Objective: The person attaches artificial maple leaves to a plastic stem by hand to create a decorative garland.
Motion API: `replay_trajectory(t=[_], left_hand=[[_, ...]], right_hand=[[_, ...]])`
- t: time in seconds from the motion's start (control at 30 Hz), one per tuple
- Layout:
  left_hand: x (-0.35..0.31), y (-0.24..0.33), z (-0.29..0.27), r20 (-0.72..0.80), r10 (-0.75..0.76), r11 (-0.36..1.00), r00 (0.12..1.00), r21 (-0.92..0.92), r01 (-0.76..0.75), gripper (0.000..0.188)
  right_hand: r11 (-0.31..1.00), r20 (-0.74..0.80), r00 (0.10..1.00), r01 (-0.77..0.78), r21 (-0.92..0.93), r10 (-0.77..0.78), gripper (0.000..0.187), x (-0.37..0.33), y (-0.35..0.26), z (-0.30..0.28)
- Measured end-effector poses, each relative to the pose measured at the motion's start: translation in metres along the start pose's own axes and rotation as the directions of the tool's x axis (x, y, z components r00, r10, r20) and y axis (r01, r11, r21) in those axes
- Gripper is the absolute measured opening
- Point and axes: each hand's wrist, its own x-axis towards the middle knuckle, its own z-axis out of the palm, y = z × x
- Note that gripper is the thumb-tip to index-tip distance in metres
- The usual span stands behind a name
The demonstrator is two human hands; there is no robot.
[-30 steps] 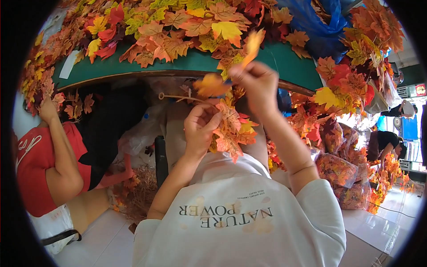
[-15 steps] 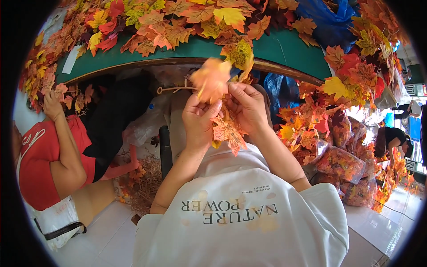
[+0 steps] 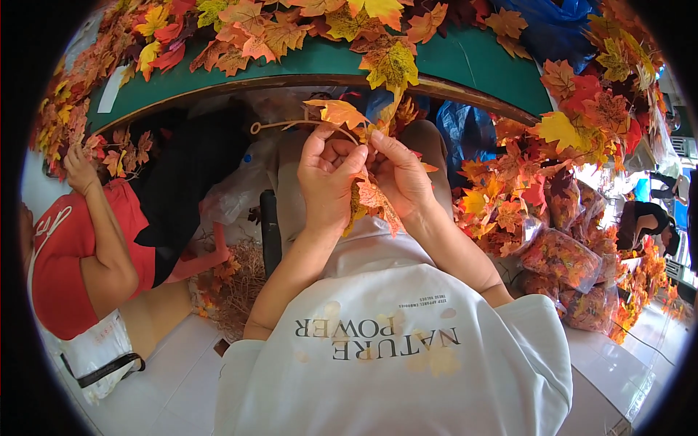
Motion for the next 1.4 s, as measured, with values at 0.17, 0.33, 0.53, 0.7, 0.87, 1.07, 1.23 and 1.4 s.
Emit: replay_trajectory(t=[0.17, 0.33, 0.53, 0.7, 0.87, 1.07, 1.23, 1.4], left_hand=[[0.003, -0.002, -0.002, -0.012, -0.006, 1.0, 1.0, 0.024, 0.006, 0.042], [0.004, -0.001, -0.003, 0.01, -0.018, 0.999, 1.0, 0.04, 0.017, 0.043], [0.006, -0.009, -0.008, -0.008, 0.034, 0.998, 0.999, -0.051, -0.035, 0.035], [0.008, -0.013, -0.01, 0.023, 0.088, 0.992, 0.996, 0.089, -0.089, 0.032], [0.008, -0.019, -0.018, 0.01, 0.013, 0.995, 1.0, -0.098, -0.012, 0.026], [0.005, -0.019, -0.02, 0.022, 0.065, 0.996, 0.998, 0.065, -0.067, 0.025], [0.011, -0.001, -0.033, 0.047, -0.04, 0.991, 0.998, 0.127, 0.034, 0.024], [0.023, 0.004, -0.054, 0.105, -0.206, 0.974, 0.973, 0.116, 0.194, 0.023]], right_hand=[[0.999, 0.001, 1.0, 0.002, -0.035, -0.002, 0.012, -0.001, -0.001, 0.002], [0.996, 0.029, 0.998, 0.054, -0.065, -0.052, 0.011, 0.0, 0.002, -0.004], [0.962, 0.027, 0.983, 0.184, -0.201, -0.182, 0.008, -0.002, 0.005, -0.005], [0.917, 0.114, 0.941, 0.337, -0.211, -0.32, 0.004, 0.002, 0.01, -0.014], [0.87, 0.166, 0.907, 0.418, -0.26, -0.387, 0.007, 0.002, 0.015, -0.016], [0.705, 0.285, 0.88, 0.476, -0.526, -0.381, 0.007, 0.005, 0.008, -0.027], [0.202, 0.555, 0.675, 0.705, -0.68, -0.487, 0.013, 0.0, 0.019, -0.036], [-0.166, 0.686, 0.561, 0.705, -0.689, -0.464, 0.015, 0.008, 0.004, -0.028]])
